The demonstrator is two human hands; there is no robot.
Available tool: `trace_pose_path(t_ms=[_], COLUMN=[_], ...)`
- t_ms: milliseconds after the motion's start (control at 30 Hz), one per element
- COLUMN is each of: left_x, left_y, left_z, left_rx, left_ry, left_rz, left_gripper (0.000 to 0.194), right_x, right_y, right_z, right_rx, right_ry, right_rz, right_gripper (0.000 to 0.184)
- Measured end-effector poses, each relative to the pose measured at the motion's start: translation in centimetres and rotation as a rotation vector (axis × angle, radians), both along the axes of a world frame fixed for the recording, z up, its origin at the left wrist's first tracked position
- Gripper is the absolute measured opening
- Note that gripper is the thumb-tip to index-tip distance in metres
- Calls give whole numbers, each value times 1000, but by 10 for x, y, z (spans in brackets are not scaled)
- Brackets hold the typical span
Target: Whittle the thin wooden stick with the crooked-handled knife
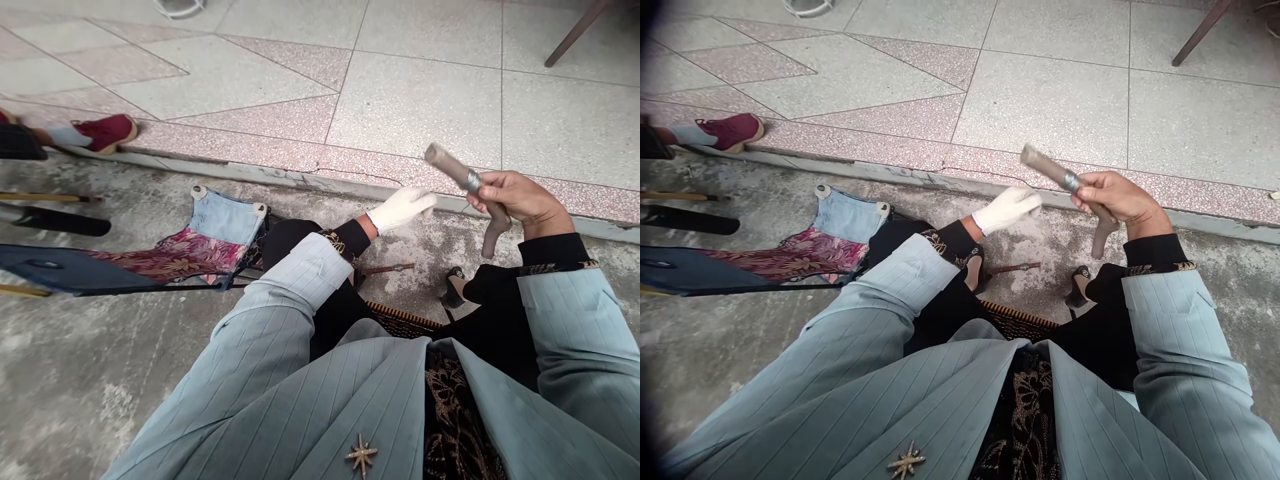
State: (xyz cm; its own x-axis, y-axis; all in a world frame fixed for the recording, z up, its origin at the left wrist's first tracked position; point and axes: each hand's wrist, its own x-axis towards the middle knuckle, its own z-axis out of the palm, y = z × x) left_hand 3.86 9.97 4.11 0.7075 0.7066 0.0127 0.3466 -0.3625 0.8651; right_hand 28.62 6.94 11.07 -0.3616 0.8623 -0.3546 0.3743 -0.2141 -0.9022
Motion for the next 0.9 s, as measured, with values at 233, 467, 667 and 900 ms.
trace_pose_path(t_ms=[233,467,667,900], left_x=[10,11,10,-2], left_y=[-19,-19,-16,-1], left_z=[-8,-11,-13,-6], left_rx=[147,270,270,15], left_ry=[132,286,338,122], left_rz=[-229,-253,-358,-361], left_gripper=[48,44,36,41], right_x=[-12,-29,-30,-7], right_y=[9,15,9,3], right_z=[-28,-50,-58,-14], right_rx=[-3,137,-130,-222], right_ry=[-113,-900,-836,-225], right_rz=[-226,77,646,611], right_gripper=[29,34,25,46])
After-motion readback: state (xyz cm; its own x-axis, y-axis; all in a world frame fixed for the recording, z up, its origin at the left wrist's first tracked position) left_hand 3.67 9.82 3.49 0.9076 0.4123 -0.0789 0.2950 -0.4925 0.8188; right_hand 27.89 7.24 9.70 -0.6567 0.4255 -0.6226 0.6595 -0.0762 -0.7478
